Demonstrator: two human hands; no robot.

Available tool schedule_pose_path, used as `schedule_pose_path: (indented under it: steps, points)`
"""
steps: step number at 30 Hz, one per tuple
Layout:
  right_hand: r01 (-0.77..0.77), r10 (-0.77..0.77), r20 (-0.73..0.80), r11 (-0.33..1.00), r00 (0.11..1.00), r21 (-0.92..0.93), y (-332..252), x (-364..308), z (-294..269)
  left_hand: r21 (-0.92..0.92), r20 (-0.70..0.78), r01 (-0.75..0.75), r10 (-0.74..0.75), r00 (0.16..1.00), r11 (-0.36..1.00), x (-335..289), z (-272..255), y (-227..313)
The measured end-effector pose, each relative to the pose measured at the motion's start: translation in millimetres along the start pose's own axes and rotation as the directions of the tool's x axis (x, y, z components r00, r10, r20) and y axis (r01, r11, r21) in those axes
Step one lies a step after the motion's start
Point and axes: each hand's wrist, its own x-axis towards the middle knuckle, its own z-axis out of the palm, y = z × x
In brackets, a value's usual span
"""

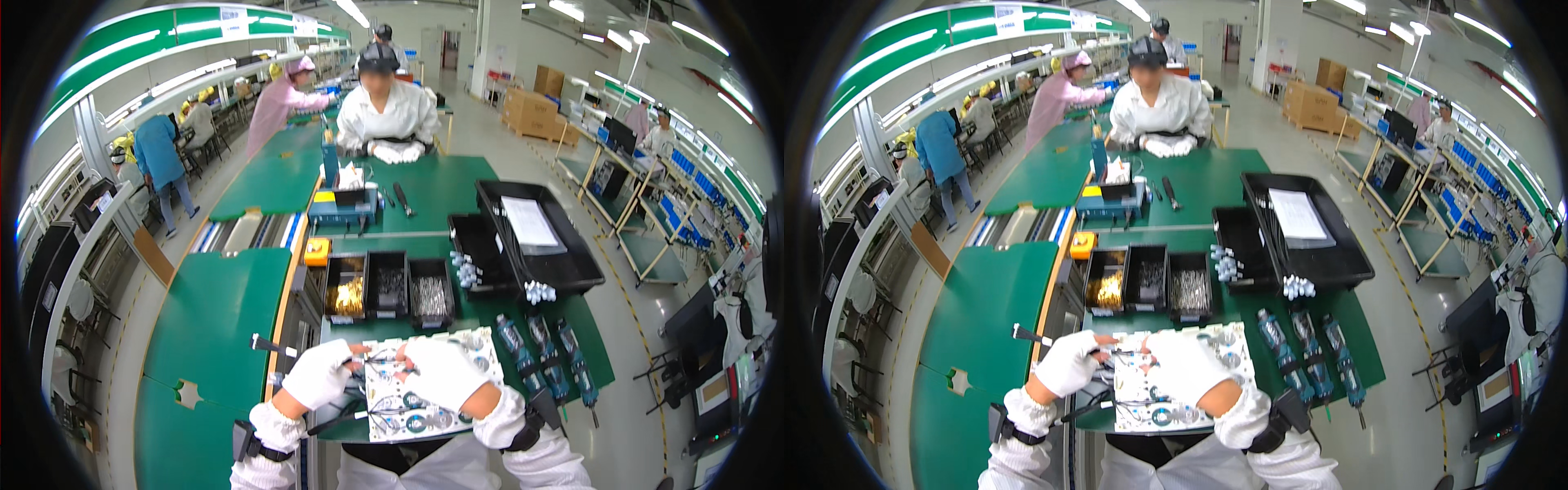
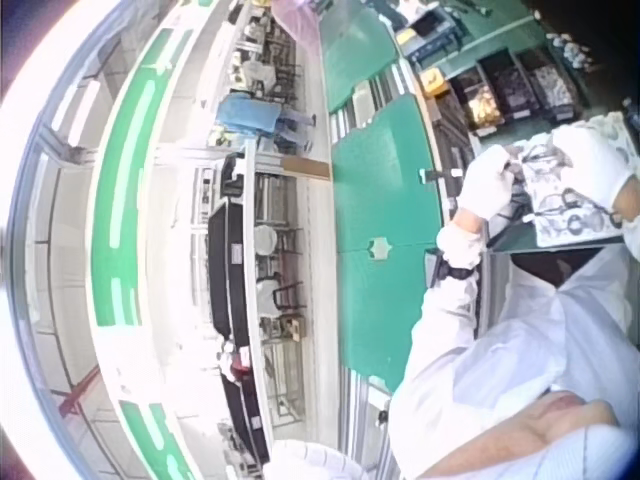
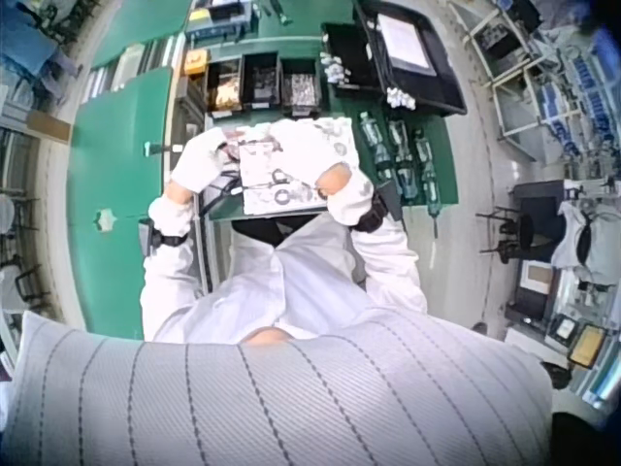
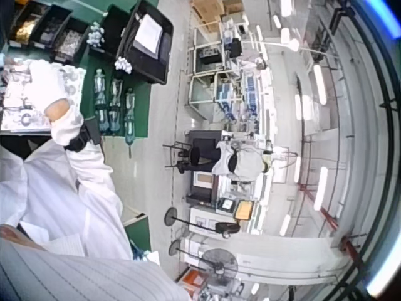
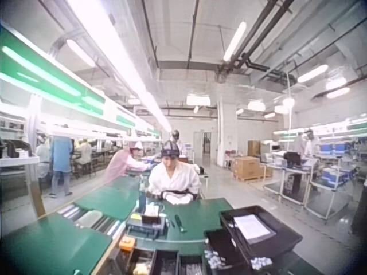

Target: Assembling wire harnesses and components onto a battery pack circuit board using an electric screwdriver.

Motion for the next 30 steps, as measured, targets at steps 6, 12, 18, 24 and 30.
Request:
schedule_pose_path:
  steps: [6,12,18,24,30]
  points:
    - [-0.152,0.150,0.147,0.988,0.978,0.000,-2,0,-16,-0.049,-0.003,0.007,-0.007,1.000,0.999,9,3,13]
    - [-0.084,0.087,-0.071,0.995,0.994,0.044,7,0,-10,-0.298,0.233,0.404,-0.344,0.909,0.865,15,0,28]
    - [-0.030,0.027,0.037,0.996,0.999,0.084,22,2,-5,-0.280,0.186,0.396,-0.355,0.916,0.875,18,7,24]
    - [0.137,-0.139,0.057,0.990,0.989,0.041,24,13,-5,-0.445,0.162,0.462,-0.438,0.884,0.767,14,12,18]
    - [0.158,-0.159,0.068,0.987,0.985,0.028,22,12,-8,-0.493,0.080,0.437,-0.461,0.884,0.752,14,25,17]
